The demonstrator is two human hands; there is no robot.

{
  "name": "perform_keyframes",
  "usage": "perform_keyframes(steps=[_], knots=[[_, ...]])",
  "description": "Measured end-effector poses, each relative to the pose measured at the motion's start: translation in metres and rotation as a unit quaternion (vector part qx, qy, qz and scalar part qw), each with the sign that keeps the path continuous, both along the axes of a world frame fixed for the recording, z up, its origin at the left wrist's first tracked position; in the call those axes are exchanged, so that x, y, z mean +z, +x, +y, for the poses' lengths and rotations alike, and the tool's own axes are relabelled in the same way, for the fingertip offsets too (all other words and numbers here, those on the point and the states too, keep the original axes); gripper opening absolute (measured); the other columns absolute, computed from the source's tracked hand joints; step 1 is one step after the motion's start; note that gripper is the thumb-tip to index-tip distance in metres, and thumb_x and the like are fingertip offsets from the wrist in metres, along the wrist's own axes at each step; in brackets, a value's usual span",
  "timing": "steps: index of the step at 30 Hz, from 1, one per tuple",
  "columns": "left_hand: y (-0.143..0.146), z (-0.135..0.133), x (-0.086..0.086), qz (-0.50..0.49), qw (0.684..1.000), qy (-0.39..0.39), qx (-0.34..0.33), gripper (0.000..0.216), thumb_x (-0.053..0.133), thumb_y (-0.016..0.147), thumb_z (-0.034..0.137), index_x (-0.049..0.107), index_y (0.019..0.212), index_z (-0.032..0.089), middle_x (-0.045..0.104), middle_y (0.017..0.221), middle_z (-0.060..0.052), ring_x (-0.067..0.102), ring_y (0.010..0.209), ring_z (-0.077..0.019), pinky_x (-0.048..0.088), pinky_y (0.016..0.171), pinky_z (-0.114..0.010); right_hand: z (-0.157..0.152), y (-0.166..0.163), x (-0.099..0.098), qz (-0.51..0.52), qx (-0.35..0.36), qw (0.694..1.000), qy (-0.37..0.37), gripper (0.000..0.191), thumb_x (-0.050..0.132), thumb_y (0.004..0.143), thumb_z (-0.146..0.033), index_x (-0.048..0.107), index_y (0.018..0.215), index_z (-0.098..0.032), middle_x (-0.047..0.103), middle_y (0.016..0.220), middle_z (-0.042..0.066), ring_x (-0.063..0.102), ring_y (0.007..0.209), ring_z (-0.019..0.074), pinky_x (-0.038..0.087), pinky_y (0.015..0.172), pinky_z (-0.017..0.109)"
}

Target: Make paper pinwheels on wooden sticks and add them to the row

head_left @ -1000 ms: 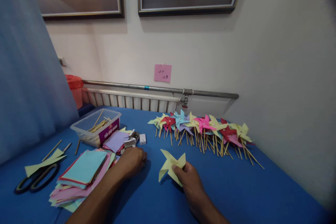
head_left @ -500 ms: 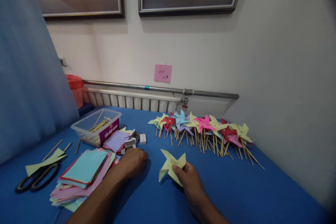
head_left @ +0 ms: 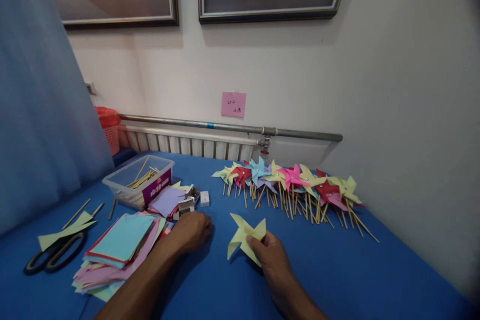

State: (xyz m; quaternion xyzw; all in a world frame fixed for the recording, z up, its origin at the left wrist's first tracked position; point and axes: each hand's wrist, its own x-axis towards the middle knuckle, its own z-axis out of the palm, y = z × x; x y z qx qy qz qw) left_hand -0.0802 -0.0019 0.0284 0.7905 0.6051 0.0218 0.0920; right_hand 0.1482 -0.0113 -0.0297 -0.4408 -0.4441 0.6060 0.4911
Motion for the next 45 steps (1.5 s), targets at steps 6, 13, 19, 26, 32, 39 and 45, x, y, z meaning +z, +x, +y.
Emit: perform_keyframes(steps=[6, 13, 19, 26, 32, 39, 45], knots=[[-0.001, 0.001, -0.003, 0.0, 1.0, 0.015, 0.01, 0.018, 0.05, 0.086, 0.02, 0.067, 0.09, 0.021, 0.076, 0.098, -0.01, 0.07, 0.096, -0.0273, 0.043, 0.076, -0.033, -0.001, -0.002, 0.003, -0.003, -0.003, 1.0, 0.004, 0.044, 0.079, 0.068, -0.045, 0.074, 0.099, -0.014, 0.079, 0.09, 0.009, 0.073, 0.079, 0.0286, 0.056, 0.068, 0.033], [-0.005, 0.001, 0.0, -0.028, 0.999, 0.02, -0.025, 0.019, 0.05, 0.084, 0.016, 0.068, 0.085, 0.022, 0.075, 0.094, -0.005, 0.069, 0.093, -0.0232, 0.042, 0.076, -0.03, 0.0, -0.001, 0.0, 0.003, -0.007, 1.0, 0.001, 0.044, 0.08, 0.067, -0.042, 0.075, 0.1, -0.013, 0.079, 0.086, 0.008, 0.072, 0.076, 0.0271, 0.054, 0.065, 0.031], [0.005, -0.003, 0.004, 0.005, 0.997, 0.031, -0.065, 0.022, 0.05, 0.084, 0.016, 0.071, 0.085, 0.022, 0.073, 0.096, -0.007, 0.069, 0.09, -0.024, 0.045, 0.074, -0.031, 0.0, 0.0, 0.001, -0.002, -0.009, 1.0, 0.002, 0.043, 0.079, 0.068, -0.041, 0.074, 0.099, -0.013, 0.079, 0.086, 0.007, 0.071, 0.074, 0.0258, 0.053, 0.064, 0.03], [0.011, -0.003, 0.005, 0.065, 0.995, 0.029, -0.064, 0.024, 0.048, 0.087, 0.017, 0.072, 0.09, 0.019, 0.073, 0.1, -0.011, 0.07, 0.09, -0.0272, 0.048, 0.072, -0.033, -0.002, 0.001, 0.002, 0.003, 0.002, 1.0, 0.004, 0.043, 0.079, 0.071, -0.042, 0.073, 0.101, -0.013, 0.079, 0.088, 0.007, 0.071, 0.077, 0.0253, 0.053, 0.066, 0.029], [0.01, -0.001, 0.003, 0.058, 0.996, 0.028, -0.058, 0.021, 0.05, 0.087, 0.016, 0.072, 0.09, 0.019, 0.072, 0.1, -0.011, 0.07, 0.092, -0.0271, 0.05, 0.076, -0.033, 0.0, 0.0, -0.001, 0.001, 0.001, 1.0, 0.002, 0.045, 0.08, 0.07, -0.045, 0.072, 0.1, -0.013, 0.079, 0.089, 0.009, 0.071, 0.077, 0.0258, 0.055, 0.068, 0.031], [0.009, 0.001, -0.005, 0.04, 0.996, 0.049, -0.055, 0.027, 0.044, 0.088, 0.012, 0.07, 0.088, 0.018, 0.073, 0.096, -0.011, 0.071, 0.086, -0.0262, 0.048, 0.071, -0.032, 0.001, -0.001, -0.002, 0.002, -0.005, 1.0, 0.012, 0.044, 0.081, 0.068, -0.045, 0.072, 0.097, -0.013, 0.079, 0.088, 0.009, 0.072, 0.077, 0.0263, 0.055, 0.067, 0.03], [0.008, 0.001, -0.005, 0.02, 0.997, 0.055, -0.054, 0.026, 0.043, 0.089, 0.011, 0.068, 0.085, 0.017, 0.072, 0.091, -0.011, 0.07, 0.083, -0.0255, 0.046, 0.07, -0.031, 0.002, 0.0, -0.005, 0.001, 0.0, 1.0, 0.008, 0.045, 0.08, 0.07, -0.046, 0.072, 0.099, -0.013, 0.079, 0.088, 0.008, 0.071, 0.074, 0.0258, 0.054, 0.065, 0.03]])
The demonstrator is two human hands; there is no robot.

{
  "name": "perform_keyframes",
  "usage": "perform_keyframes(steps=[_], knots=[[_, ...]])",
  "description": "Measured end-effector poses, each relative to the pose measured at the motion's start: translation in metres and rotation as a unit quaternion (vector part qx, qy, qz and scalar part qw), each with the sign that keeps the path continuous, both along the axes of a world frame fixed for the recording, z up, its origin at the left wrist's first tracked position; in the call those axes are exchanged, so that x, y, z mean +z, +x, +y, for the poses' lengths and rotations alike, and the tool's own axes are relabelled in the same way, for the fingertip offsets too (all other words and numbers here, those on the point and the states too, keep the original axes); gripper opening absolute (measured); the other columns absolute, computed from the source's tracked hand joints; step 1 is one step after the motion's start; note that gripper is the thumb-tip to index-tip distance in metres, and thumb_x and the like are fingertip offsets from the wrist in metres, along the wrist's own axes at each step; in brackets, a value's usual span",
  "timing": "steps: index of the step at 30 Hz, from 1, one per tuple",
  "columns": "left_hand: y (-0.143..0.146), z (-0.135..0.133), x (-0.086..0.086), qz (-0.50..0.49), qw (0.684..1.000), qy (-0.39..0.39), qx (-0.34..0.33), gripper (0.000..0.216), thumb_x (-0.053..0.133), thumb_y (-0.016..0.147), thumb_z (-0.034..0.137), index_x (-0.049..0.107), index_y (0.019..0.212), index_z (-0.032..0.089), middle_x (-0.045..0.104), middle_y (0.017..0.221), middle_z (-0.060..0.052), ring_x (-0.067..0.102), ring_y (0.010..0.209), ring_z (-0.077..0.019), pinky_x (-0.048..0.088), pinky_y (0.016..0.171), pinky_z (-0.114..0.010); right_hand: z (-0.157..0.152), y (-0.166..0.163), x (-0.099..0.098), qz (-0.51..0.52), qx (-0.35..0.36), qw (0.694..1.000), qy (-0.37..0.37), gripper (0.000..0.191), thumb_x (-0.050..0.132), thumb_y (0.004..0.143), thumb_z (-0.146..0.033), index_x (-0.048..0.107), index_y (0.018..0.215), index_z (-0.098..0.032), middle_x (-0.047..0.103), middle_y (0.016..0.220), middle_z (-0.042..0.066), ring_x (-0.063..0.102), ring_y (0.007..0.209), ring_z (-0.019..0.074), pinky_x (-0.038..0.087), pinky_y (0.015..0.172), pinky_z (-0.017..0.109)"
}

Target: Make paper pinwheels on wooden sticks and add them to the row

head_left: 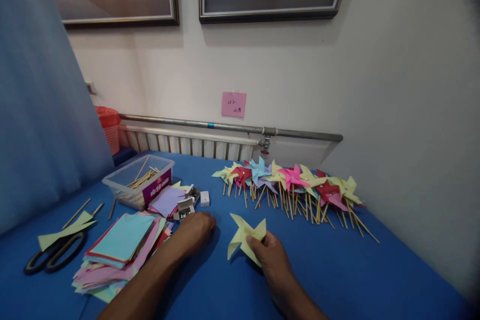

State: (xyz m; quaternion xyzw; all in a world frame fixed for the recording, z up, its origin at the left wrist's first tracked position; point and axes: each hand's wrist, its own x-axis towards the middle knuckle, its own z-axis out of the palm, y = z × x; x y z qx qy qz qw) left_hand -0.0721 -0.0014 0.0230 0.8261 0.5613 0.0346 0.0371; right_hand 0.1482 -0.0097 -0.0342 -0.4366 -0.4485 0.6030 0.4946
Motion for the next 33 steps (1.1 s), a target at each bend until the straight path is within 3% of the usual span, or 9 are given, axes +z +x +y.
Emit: perform_keyframes(steps=[8, 12, 14, 18, 21, 24, 28, 33], knots=[[-0.002, 0.001, -0.002, 0.006, 1.0, -0.002, 0.009, 0.028, 0.041, 0.089, 0.011, 0.068, 0.086, 0.015, 0.07, 0.092, -0.015, 0.068, 0.082, -0.0274, 0.044, 0.069, -0.033, 0.0, 0.0, -0.001, -0.006, -0.002, 1.0, 0.01, 0.045, 0.079, 0.071, -0.046, 0.073, 0.101, -0.013, 0.079, 0.088, 0.009, 0.072, 0.079, 0.0276, 0.055, 0.068, 0.032], [-0.001, -0.002, 0.002, -0.124, 0.992, 0.006, 0.005, 0.023, 0.045, 0.083, 0.01, 0.066, 0.08, 0.017, 0.069, 0.086, -0.009, 0.063, 0.077, -0.0219, 0.041, 0.069, -0.03, 0.0, 0.001, 0.001, -0.021, -0.007, 1.0, 0.02, 0.045, 0.079, 0.071, -0.047, 0.073, 0.101, -0.013, 0.078, 0.088, 0.009, 0.072, 0.081, 0.0287, 0.055, 0.069, 0.033], [0.005, -0.006, 0.006, -0.263, 0.965, -0.013, -0.003, 0.019, 0.048, 0.079, 0.011, 0.066, 0.079, 0.019, 0.066, 0.08, -0.004, 0.06, 0.075, -0.0183, 0.04, 0.068, -0.027, 0.001, 0.002, 0.002, -0.029, -0.016, 0.999, 0.031, 0.045, 0.079, 0.071, -0.047, 0.073, 0.101, -0.013, 0.078, 0.089, 0.01, 0.072, 0.084, 0.0294, 0.055, 0.071, 0.034], [0.03, -0.016, 0.008, -0.501, 0.862, -0.079, 0.003, 0.01, 0.057, 0.074, 0.019, 0.067, 0.071, 0.019, 0.063, 0.082, -0.002, 0.058, 0.077, -0.0161, 0.042, 0.07, -0.026, 0.004, 0.003, 0.0, -0.048, -0.062, 0.996, 0.048, 0.048, 0.08, 0.069, -0.051, 0.073, 0.099, -0.014, 0.078, 0.086, 0.009, 0.071, 0.081, 0.0286, 0.055, 0.071, 0.034], [0.052, -0.021, 0.001, -0.605, 0.79, -0.099, 0.029, 0.007, 0.064, 0.068, 0.023, 0.068, 0.066, 0.017, 0.065, 0.106, -0.008, 0.062, 0.092, -0.0203, 0.046, 0.076, -0.028, 0.004, 0.004, 0.0, -0.047, -0.081, 0.994, 0.058, 0.047, 0.078, 0.071, -0.054, 0.072, 0.099, -0.015, 0.077, 0.086, 0.008, 0.07, 0.078, 0.0263, 0.055, 0.07, 0.033], [0.067, -0.023, -0.008, -0.658, 0.741, -0.096, 0.092, 0.007, 0.067, 0.065, 0.023, 0.07, 0.066, 0.017, 0.062, 0.122, -0.012, 0.061, 0.107, -0.0261, 0.046, 0.083, -0.032, 0.001, 0.004, 0.003, -0.047, -0.079, 0.994, 0.067, 0.044, 0.076, 0.074, -0.052, 0.072, 0.099, -0.016, 0.077, 0.086, 0.007, 0.07, 0.079, 0.0254, 0.054, 0.071, 0.032], [0.075, -0.026, -0.01, -0.687, 0.713, -0.104, 0.097, 0.007, 0.068, 0.064, 0.024, 0.07, 0.065, 0.017, 0.061, 0.128, -0.014, 0.06, 0.115, -0.0297, 0.045, 0.095, -0.036, -0.003, 0.0, 0.008, -0.057, -0.075, 0.993, 0.069, 0.044, 0.077, 0.073, -0.051, 0.072, 0.098, -0.016, 0.077, 0.086, 0.007, 0.07, 0.078, 0.0254, 0.054, 0.068, 0.031], [0.077, -0.029, -0.008, -0.671, 0.735, -0.081, 0.062, 0.005, 0.065, 0.067, 0.018, 0.07, 0.066, 0.019, 0.064, 0.128, -0.012, 0.051, 0.131, -0.0294, 0.038, 0.108, -0.037, -0.006, -0.005, 0.014, -0.057, -0.065, 0.993, 0.074, 0.042, 0.077, 0.073, -0.05, 0.072, 0.096, -0.016, 0.076, 0.084, 0.006, 0.068, 0.075, 0.0234, 0.053, 0.068, 0.03]])
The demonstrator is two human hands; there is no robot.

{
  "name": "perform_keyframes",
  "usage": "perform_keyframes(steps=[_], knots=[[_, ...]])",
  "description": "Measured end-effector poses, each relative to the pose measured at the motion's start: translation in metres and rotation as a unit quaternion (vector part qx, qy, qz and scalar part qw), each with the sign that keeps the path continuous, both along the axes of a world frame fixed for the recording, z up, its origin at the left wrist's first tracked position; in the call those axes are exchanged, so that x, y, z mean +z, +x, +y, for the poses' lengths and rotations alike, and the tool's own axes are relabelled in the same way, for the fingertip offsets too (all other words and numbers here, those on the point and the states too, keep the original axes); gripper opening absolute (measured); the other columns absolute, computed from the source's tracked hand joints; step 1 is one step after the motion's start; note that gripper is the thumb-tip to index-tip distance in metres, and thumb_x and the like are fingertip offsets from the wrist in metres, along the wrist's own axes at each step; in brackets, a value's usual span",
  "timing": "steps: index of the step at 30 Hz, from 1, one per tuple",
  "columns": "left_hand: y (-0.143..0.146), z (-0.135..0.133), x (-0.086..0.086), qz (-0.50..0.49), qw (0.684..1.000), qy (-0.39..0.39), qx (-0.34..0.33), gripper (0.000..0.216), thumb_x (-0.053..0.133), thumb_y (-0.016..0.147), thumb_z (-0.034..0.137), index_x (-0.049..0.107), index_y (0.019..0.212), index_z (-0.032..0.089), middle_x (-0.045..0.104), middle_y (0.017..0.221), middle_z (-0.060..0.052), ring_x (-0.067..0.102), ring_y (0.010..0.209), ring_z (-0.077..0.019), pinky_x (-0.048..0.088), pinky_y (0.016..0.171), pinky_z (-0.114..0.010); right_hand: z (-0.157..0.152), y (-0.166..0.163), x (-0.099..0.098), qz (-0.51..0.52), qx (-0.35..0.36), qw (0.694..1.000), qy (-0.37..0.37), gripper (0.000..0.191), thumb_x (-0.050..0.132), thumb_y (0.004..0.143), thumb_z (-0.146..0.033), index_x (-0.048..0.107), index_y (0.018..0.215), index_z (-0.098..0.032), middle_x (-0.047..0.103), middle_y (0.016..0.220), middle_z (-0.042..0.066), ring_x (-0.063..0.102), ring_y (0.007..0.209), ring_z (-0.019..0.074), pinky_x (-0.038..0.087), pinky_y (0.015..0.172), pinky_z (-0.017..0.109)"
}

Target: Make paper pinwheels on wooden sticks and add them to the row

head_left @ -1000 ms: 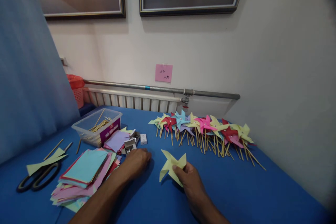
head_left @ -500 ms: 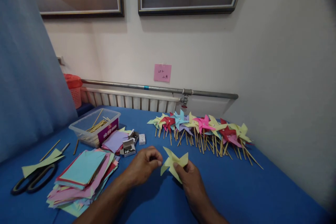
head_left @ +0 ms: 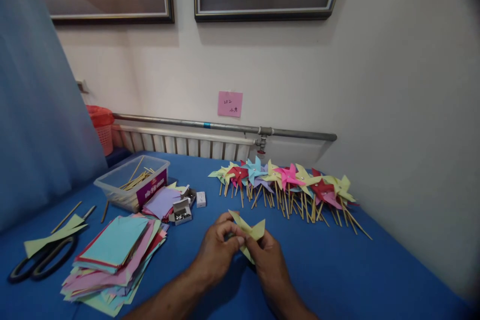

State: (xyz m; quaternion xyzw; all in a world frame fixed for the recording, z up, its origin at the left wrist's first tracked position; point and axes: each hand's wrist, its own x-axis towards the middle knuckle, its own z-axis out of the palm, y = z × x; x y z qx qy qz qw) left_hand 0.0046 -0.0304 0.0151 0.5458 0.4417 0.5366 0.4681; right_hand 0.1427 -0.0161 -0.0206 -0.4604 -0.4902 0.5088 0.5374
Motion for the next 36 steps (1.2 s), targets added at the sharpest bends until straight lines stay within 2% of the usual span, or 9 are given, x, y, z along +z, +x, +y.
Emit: perform_keyframes(steps=[3, 12, 18, 25, 30, 36], knots=[[0.0, 0.001, -0.003, 0.035, 0.999, 0.007, 0.001, 0.007, 0.062, 0.071, 0.016, 0.068, 0.068, 0.019, 0.063, 0.128, -0.011, 0.051, 0.131, -0.0277, 0.039, 0.106, -0.037, -0.001, -0.002, 0.0, 0.008, 0.007, 1.0, -0.004, 0.043, 0.078, 0.072, -0.05, 0.073, 0.098, -0.016, 0.076, 0.084, 0.006, 0.067, 0.075, 0.0227, 0.052, 0.068, 0.029], [-0.002, 0.007, -0.011, 0.089, 0.996, 0.018, 0.006, 0.01, 0.057, 0.077, 0.013, 0.062, 0.07, 0.017, 0.064, 0.117, -0.008, 0.059, 0.112, -0.0216, 0.043, 0.096, -0.031, -0.001, -0.002, 0.0, 0.029, 0.03, 0.999, -0.008, 0.051, 0.079, 0.071, -0.054, 0.074, 0.105, -0.016, 0.077, 0.086, 0.007, 0.068, 0.077, 0.0247, 0.053, 0.07, 0.031], [-0.002, 0.008, -0.015, 0.104, 0.994, 0.029, 0.01, 0.01, 0.055, 0.078, 0.015, 0.061, 0.069, 0.017, 0.063, 0.1, -0.006, 0.059, 0.092, -0.0175, 0.045, 0.085, -0.028, 0.001, 0.0, -0.005, 0.013, 0.028, 1.0, -0.002, 0.043, 0.077, 0.073, -0.051, 0.072, 0.096, -0.015, 0.074, 0.081, 0.004, 0.064, 0.071, 0.021, 0.05, 0.067, 0.029], [-0.001, 0.006, -0.014, 0.106, 0.993, 0.028, 0.031, 0.01, 0.056, 0.078, 0.015, 0.059, 0.069, 0.018, 0.062, 0.094, -0.004, 0.06, 0.089, -0.0172, 0.045, 0.083, -0.028, 0.001, 0.0, -0.007, 0.02, 0.02, 0.999, -0.019, 0.043, 0.08, 0.071, -0.051, 0.072, 0.093, -0.015, 0.074, 0.078, 0.004, 0.063, 0.069, 0.0201, 0.048, 0.064, 0.028], [0.0, 0.003, -0.012, 0.139, 0.989, 0.036, 0.046, 0.011, 0.056, 0.08, 0.017, 0.054, 0.069, 0.019, 0.062, 0.087, -0.002, 0.059, 0.085, -0.0169, 0.044, 0.08, -0.028, 0.0, -0.001, -0.005, 0.025, 0.021, 0.999, -0.016, 0.043, 0.081, 0.071, -0.051, 0.072, 0.093, -0.015, 0.072, 0.076, 0.003, 0.062, 0.068, 0.0196, 0.048, 0.064, 0.028], [0.0, 0.0, -0.01, 0.184, 0.981, 0.01, 0.053, 0.013, 0.053, 0.084, 0.022, 0.057, 0.072, 0.019, 0.062, 0.077, 0.0, 0.056, 0.077, -0.0158, 0.041, 0.073, -0.027, 0.0, 0.0, -0.003, 0.042, 0.026, 0.998, -0.025, 0.044, 0.083, 0.068, -0.051, 0.072, 0.091, -0.015, 0.073, 0.076, 0.003, 0.062, 0.067, 0.0195, 0.047, 0.062, 0.027]])
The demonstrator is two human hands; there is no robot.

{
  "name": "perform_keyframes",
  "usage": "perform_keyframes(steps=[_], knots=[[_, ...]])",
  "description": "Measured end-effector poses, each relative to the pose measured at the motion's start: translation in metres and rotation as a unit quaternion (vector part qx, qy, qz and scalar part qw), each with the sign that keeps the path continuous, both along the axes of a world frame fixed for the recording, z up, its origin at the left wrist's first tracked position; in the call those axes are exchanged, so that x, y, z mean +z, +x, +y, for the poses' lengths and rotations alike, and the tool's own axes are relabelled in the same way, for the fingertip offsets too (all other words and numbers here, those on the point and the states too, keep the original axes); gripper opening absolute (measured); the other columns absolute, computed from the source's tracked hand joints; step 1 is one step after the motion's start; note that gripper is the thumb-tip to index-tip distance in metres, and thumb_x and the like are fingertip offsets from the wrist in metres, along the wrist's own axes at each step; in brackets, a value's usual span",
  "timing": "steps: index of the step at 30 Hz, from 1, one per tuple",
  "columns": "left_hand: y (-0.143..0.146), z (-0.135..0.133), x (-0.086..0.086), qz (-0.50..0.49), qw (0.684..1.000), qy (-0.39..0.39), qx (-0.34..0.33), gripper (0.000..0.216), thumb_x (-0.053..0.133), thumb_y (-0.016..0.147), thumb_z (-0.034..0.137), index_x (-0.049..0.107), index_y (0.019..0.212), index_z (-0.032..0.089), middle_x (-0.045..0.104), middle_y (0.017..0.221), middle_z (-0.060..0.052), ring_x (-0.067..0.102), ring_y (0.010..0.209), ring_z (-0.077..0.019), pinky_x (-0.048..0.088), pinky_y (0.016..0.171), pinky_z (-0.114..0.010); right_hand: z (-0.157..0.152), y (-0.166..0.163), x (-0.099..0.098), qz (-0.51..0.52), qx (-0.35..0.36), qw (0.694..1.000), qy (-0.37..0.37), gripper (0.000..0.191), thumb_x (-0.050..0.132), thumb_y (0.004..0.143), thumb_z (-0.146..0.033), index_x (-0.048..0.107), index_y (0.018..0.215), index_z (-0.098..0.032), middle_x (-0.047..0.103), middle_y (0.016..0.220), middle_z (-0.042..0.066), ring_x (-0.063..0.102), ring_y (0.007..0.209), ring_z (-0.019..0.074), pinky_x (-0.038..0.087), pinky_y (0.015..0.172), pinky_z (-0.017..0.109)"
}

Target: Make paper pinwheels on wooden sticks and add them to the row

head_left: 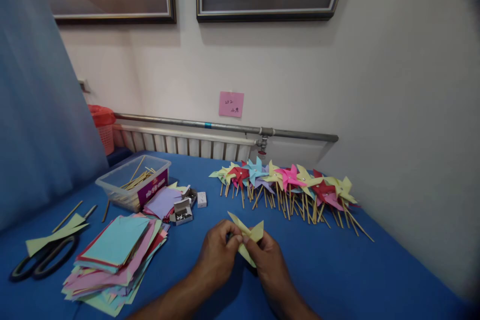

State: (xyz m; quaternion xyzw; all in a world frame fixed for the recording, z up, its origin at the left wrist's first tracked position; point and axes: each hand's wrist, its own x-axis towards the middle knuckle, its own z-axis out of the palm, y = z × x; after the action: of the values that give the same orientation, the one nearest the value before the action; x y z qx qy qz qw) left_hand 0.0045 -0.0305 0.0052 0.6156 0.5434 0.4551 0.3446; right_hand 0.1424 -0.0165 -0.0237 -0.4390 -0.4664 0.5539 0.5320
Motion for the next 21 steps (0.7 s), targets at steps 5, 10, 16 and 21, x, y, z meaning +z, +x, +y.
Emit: perform_keyframes(steps=[5, 10, 16, 21], knots=[[-0.0008, -0.0017, 0.0021, 0.012, 1.0, 0.007, -0.004, 0.013, 0.052, 0.084, 0.022, 0.058, 0.073, 0.019, 0.062, 0.078, 0.0, 0.056, 0.077, -0.0157, 0.04, 0.073, -0.027, -0.0012, 0.0, 0.0022, 0.01, 0.011, 1.0, -0.008, 0.041, 0.083, 0.069, -0.048, 0.073, 0.092, -0.015, 0.074, 0.078, 0.003, 0.064, 0.069, 0.0198, 0.048, 0.063, 0.027], [-0.0002, -0.003, 0.0049, 0.024, 1.0, 0.014, -0.007, 0.013, 0.051, 0.085, 0.022, 0.056, 0.073, 0.02, 0.061, 0.078, 0.0, 0.055, 0.077, -0.0154, 0.039, 0.072, -0.026, -0.0006, -0.0002, 0.003, 0.015, 0.01, 1.0, -0.006, 0.043, 0.083, 0.07, -0.048, 0.074, 0.095, -0.014, 0.076, 0.084, 0.006, 0.067, 0.073, 0.0224, 0.05, 0.065, 0.029], [-0.0001, -0.0031, 0.0039, 0.034, 0.999, 0.012, -0.003, 0.013, 0.051, 0.085, 0.023, 0.054, 0.073, 0.02, 0.059, 0.077, 0.0, 0.055, 0.077, -0.0162, 0.038, 0.072, -0.027, -0.0011, -0.0023, 0.005, 0.031, 0.013, 0.999, 0.001, 0.047, 0.084, 0.068, -0.049, 0.074, 0.099, -0.015, 0.078, 0.088, 0.008, 0.07, 0.082, 0.026, 0.053, 0.07, 0.032], [0.0003, -0.0033, 0.0023, 0.048, 0.999, 0.016, 0.0, 0.014, 0.051, 0.086, 0.023, 0.054, 0.073, 0.02, 0.06, 0.078, 0.0, 0.054, 0.078, -0.017, 0.036, 0.073, -0.028, 0.0002, -0.0021, 0.0022, 0.034, 0.013, 0.999, 0.002, 0.044, 0.083, 0.069, -0.047, 0.074, 0.098, -0.016, 0.077, 0.084, 0.006, 0.07, 0.081, 0.0257, 0.052, 0.069, 0.031]])
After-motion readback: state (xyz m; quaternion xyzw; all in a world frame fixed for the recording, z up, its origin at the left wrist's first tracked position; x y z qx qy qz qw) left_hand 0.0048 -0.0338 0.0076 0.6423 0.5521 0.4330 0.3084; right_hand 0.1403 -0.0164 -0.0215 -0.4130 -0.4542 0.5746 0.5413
